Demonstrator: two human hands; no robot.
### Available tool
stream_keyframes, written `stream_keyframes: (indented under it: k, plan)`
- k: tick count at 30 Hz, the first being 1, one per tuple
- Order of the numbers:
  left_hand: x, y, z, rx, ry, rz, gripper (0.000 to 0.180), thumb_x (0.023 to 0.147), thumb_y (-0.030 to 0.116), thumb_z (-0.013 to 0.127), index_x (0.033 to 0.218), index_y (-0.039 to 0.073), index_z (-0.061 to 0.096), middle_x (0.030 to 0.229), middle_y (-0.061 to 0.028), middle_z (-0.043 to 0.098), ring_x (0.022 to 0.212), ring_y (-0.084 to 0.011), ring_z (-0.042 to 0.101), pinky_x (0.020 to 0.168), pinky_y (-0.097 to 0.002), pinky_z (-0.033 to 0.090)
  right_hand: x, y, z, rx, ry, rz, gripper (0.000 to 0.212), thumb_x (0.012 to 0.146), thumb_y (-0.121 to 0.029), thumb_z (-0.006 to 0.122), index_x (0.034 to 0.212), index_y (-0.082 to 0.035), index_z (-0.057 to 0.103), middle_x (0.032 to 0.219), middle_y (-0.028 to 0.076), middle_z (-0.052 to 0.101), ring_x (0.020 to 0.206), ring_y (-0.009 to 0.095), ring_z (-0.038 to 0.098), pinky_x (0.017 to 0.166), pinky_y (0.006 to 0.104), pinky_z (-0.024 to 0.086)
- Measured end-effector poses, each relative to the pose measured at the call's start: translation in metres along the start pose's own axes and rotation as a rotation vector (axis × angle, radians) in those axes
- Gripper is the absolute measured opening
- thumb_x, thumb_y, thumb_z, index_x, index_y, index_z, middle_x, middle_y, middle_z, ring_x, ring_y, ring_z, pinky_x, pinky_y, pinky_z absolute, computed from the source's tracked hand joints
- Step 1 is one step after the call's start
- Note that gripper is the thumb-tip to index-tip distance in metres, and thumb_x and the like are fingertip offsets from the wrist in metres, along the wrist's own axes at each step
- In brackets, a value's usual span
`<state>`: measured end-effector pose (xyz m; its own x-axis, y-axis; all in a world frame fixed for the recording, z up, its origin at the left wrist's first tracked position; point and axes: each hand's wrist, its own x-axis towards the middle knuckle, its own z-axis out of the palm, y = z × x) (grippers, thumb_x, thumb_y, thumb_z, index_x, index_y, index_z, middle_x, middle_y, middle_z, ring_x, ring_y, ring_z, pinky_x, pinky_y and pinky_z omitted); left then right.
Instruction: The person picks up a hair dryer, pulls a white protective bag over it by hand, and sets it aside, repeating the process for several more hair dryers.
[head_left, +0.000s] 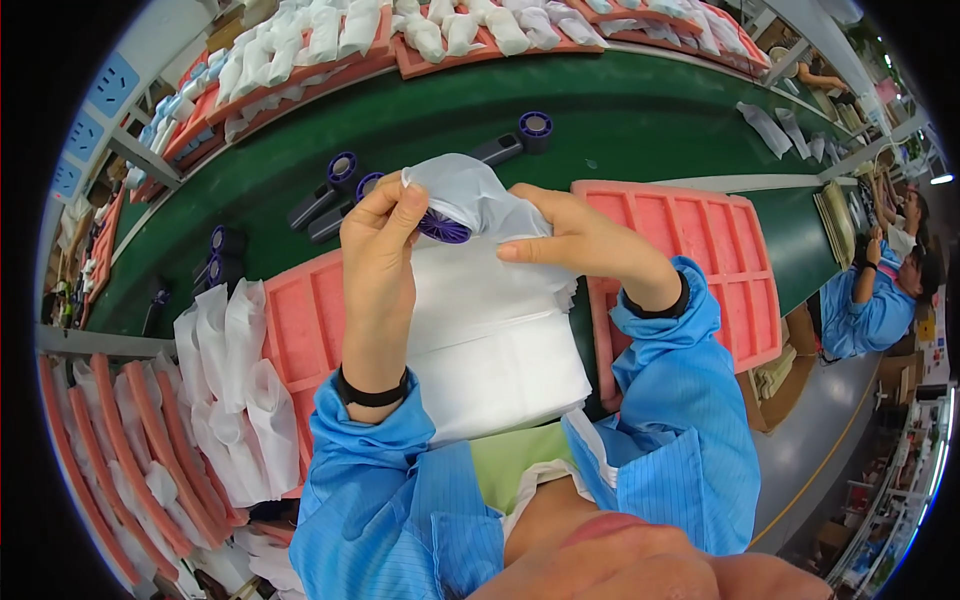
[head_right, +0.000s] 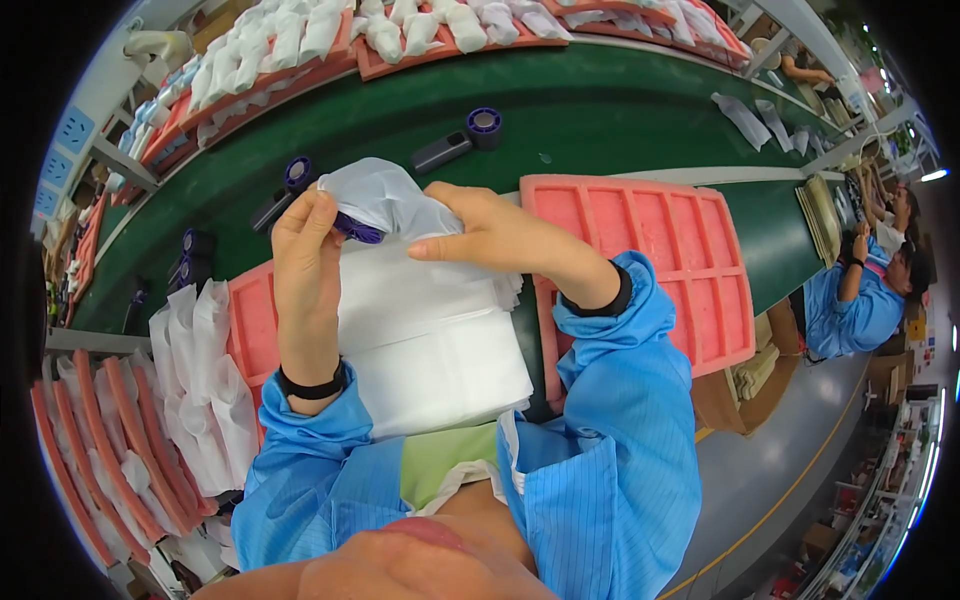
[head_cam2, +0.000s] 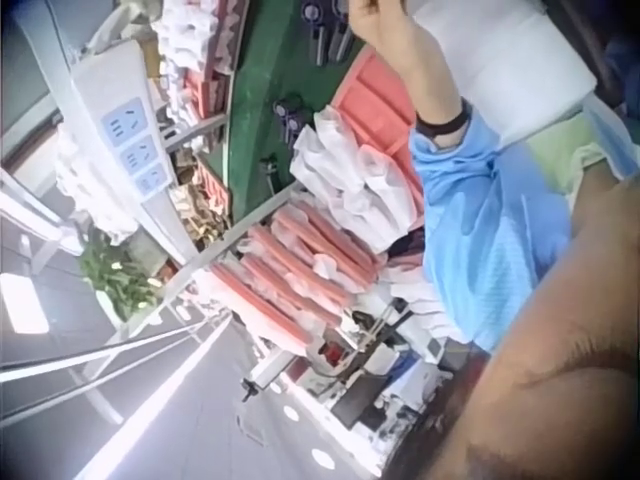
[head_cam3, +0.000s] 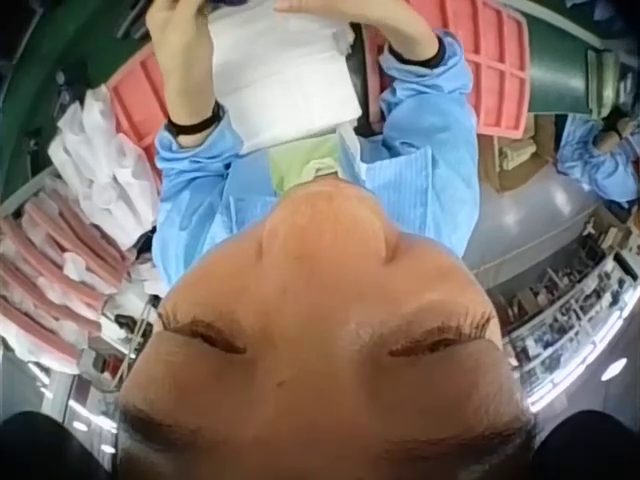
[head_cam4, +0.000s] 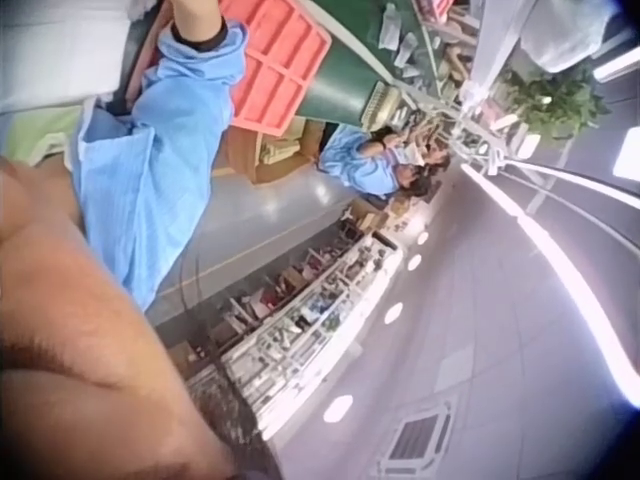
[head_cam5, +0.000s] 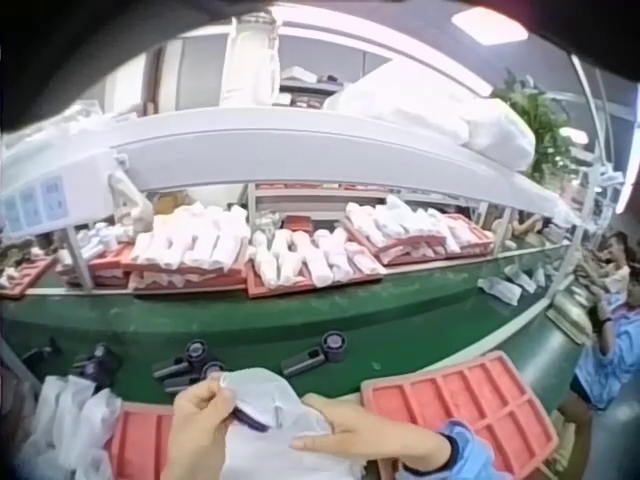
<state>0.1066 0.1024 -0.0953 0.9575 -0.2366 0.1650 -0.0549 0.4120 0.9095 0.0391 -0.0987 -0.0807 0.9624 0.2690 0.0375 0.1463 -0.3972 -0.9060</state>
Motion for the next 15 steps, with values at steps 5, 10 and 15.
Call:
stream_keyframes:
  k: [5, 10, 15]
  plan:
    - [-0.017, -0.004, 0.018, 0.643, 0.048, 0.528, 0.013, 0.076, 0.009, 0.078, 0.078, 0.003, 0.066, 0.088, 0.0013, 0.051, 0.069, -0.0066, 0.043, 0.062, -0.0205, 0.034, 0.005, 0.004, -0.001, -0.086, 0.19, -0.051, 0.041, 0.087, -0.025, 0.069, 0.116, 0.0, 0.053, 0.096, 0.007, 0.061, 0.086, 0.015, 0.057, 0.076, 0.0281, 0.046]
    - [-0.004, -0.006, 0.009, 0.474, 0.071, 0.489, 0.015, 0.078, 0.009, 0.077, 0.083, 0.003, 0.064, 0.086, 0.0012, 0.053, 0.068, -0.0062, 0.045, 0.061, -0.0202, 0.037, 0.004, 0.012, -0.019, -0.02, 0.324, -0.085, 0.04, 0.087, -0.022, 0.069, 0.117, -0.001, 0.054, 0.098, 0.003, 0.061, 0.086, 0.012, 0.056, 0.076, 0.0271, 0.046]
    - [0.0, -0.009, 0.003, 0.178, 0.052, 0.259, 0.021, 0.076, 0.011, 0.078, 0.088, 0.003, 0.063, 0.086, -0.0006, 0.056, 0.069, -0.0079, 0.051, 0.06, -0.0207, 0.041, 0.003, 0.014, -0.062, 0.014, 0.414, 0.094, 0.036, 0.088, -0.018, 0.067, 0.117, -0.001, 0.054, 0.096, 0.001, 0.062, 0.085, 0.01, 0.057, 0.074, 0.0263, 0.047]
